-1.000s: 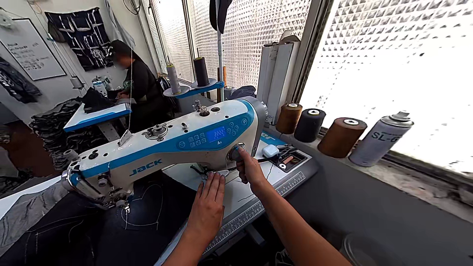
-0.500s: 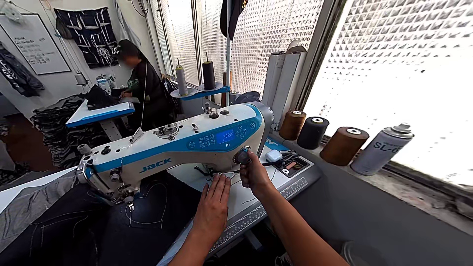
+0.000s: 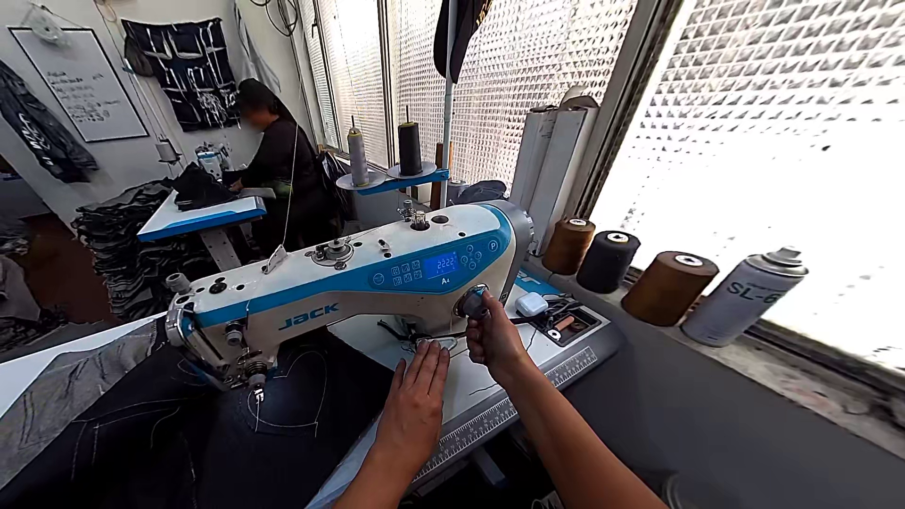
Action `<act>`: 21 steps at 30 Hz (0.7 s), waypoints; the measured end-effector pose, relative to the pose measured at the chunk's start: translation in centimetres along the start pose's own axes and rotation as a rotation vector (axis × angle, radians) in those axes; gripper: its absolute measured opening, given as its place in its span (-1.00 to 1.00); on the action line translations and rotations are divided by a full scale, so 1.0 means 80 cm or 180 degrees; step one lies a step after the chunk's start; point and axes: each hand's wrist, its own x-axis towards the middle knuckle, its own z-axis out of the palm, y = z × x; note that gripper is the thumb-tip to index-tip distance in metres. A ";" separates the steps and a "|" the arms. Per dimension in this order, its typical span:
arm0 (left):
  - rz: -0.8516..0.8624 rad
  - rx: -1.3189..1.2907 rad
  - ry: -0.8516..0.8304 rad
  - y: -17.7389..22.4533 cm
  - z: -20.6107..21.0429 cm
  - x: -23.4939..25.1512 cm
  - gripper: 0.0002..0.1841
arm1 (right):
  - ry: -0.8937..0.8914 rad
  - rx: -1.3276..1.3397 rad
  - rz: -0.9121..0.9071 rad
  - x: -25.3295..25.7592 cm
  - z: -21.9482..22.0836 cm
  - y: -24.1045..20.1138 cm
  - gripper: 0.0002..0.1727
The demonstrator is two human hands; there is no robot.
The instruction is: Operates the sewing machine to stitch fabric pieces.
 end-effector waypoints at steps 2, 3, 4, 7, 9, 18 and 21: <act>-0.0022 -0.0028 -0.0062 0.000 -0.003 0.000 -0.23 | -0.0038 -0.0008 -0.0024 -0.001 0.000 0.001 -0.33; -0.0047 -0.0075 -0.0111 0.000 -0.006 0.000 -0.22 | -0.0077 -0.0034 -0.0037 -0.003 0.000 0.001 -0.33; -0.0091 -0.0162 -0.0179 -0.001 -0.010 -0.001 -0.20 | -0.0117 -0.0069 -0.0035 -0.004 -0.001 0.001 -0.32; -0.0312 -0.0565 -0.0272 -0.001 -0.031 -0.011 -0.15 | -0.0177 -0.0363 -0.0060 -0.009 -0.011 -0.002 -0.28; -0.0530 -0.1020 -0.0507 -0.006 -0.060 -0.037 -0.22 | -0.0318 -0.0603 -0.0164 -0.015 -0.022 0.006 -0.23; -0.0836 -0.0845 -0.0615 -0.138 -0.226 -0.224 -0.78 | -0.1692 -0.2319 -0.0799 -0.082 -0.017 0.066 -0.87; -0.1738 -0.0204 -0.1033 -0.214 -0.264 -0.245 -0.68 | -0.2287 -0.3136 -0.1562 -0.111 0.042 0.085 -0.68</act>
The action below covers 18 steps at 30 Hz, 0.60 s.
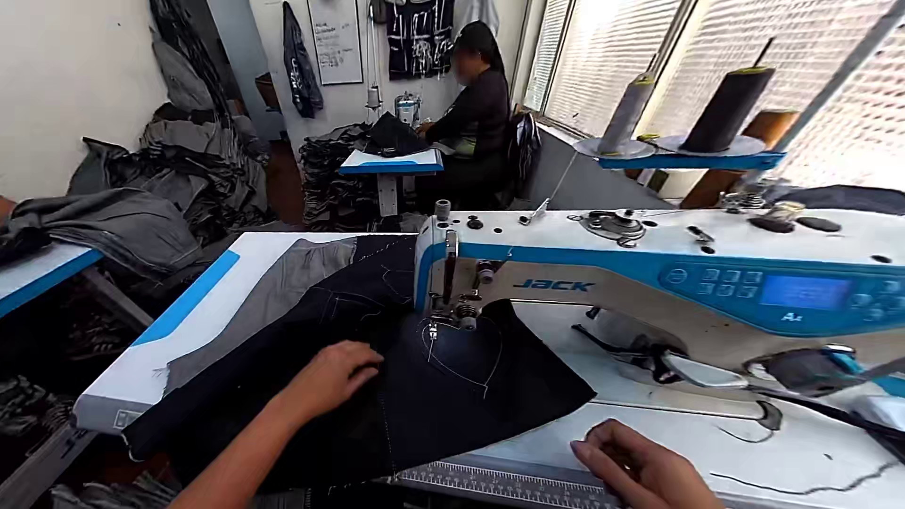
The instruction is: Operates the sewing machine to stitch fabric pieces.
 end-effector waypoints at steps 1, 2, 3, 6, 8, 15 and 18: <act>-0.0265 0.0151 -0.0132 -0.025 -0.002 0.004 -0.58 | -0.0019 -0.0252 -0.0304 0.010 0.021 -0.017 -0.66; -0.0488 0.0273 -0.0258 -0.048 0.003 0.005 -0.44 | 0.0002 -0.0454 -0.0607 0.021 0.044 -0.031 -0.66; -0.0667 0.0351 -0.0351 -0.065 0.010 0.005 -0.34 | 0.0030 -0.0599 -0.0861 0.033 0.068 -0.043 -0.65; -0.0876 0.0377 -0.0227 -0.076 0.025 0.003 -0.28 | 0.0175 -0.1125 -0.1238 0.073 0.132 -0.049 -0.46; -0.1051 0.0383 -0.0171 -0.069 0.025 -0.003 -0.28 | 0.0328 -0.1526 -0.1215 0.098 0.154 -0.038 -0.39; -0.1411 0.0570 -0.1971 0.099 -0.023 0.036 0.19 | -0.0102 -0.2424 -0.0302 0.206 0.113 -0.038 -0.55; -0.0863 0.0168 -0.2264 0.145 -0.015 0.068 0.02 | -0.0239 -0.2607 0.0152 0.241 0.077 -0.051 -0.64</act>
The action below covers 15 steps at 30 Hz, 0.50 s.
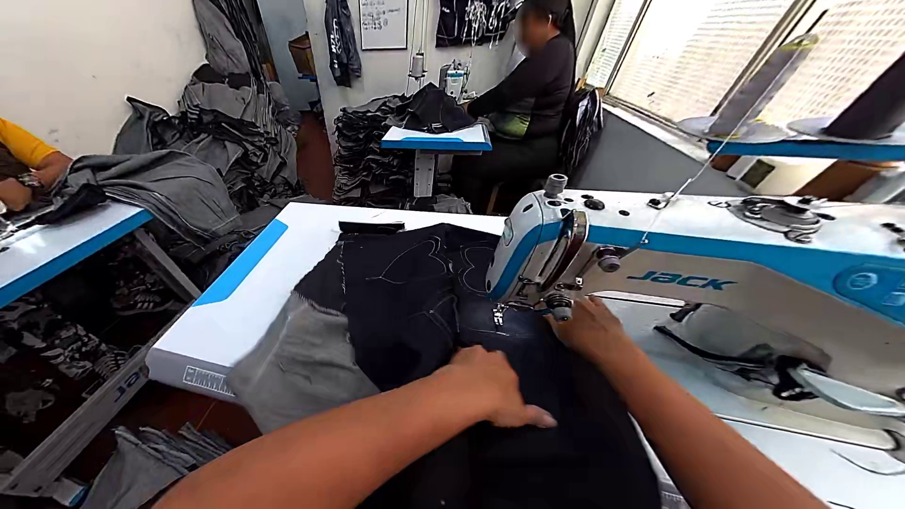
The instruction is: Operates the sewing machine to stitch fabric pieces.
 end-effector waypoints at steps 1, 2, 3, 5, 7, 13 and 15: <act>0.0127 -0.0024 -0.0011 0.010 -0.002 0.009 -0.03 | 0.0109 0.0038 0.0053 -0.007 -0.005 -0.004 -0.65; 0.0182 -0.0019 -0.0027 0.017 -0.006 0.017 -0.08 | 0.0301 0.0169 0.0001 -0.022 -0.004 -0.012 -0.63; 0.0203 -0.0006 -0.0046 0.022 -0.011 0.024 -0.15 | 0.0488 0.0437 -0.0094 -0.043 0.001 -0.025 -0.61; 0.0265 0.0056 -0.0105 0.022 -0.022 0.030 -0.44 | 0.0796 0.1165 -0.0250 -0.095 0.021 -0.061 -0.58; 0.0342 0.0366 -0.0195 0.011 -0.035 0.022 -0.58 | 0.1070 0.1637 -0.0278 -0.122 0.060 -0.077 -0.48; -0.0455 0.1828 -0.0218 -0.078 -0.063 -0.058 -0.23 | 0.1039 0.0875 -0.0847 -0.070 0.086 0.031 -0.13; -0.0494 0.1437 -0.0680 -0.088 -0.041 -0.094 -0.20 | 0.0882 0.0825 -0.1254 -0.045 0.076 0.071 -0.12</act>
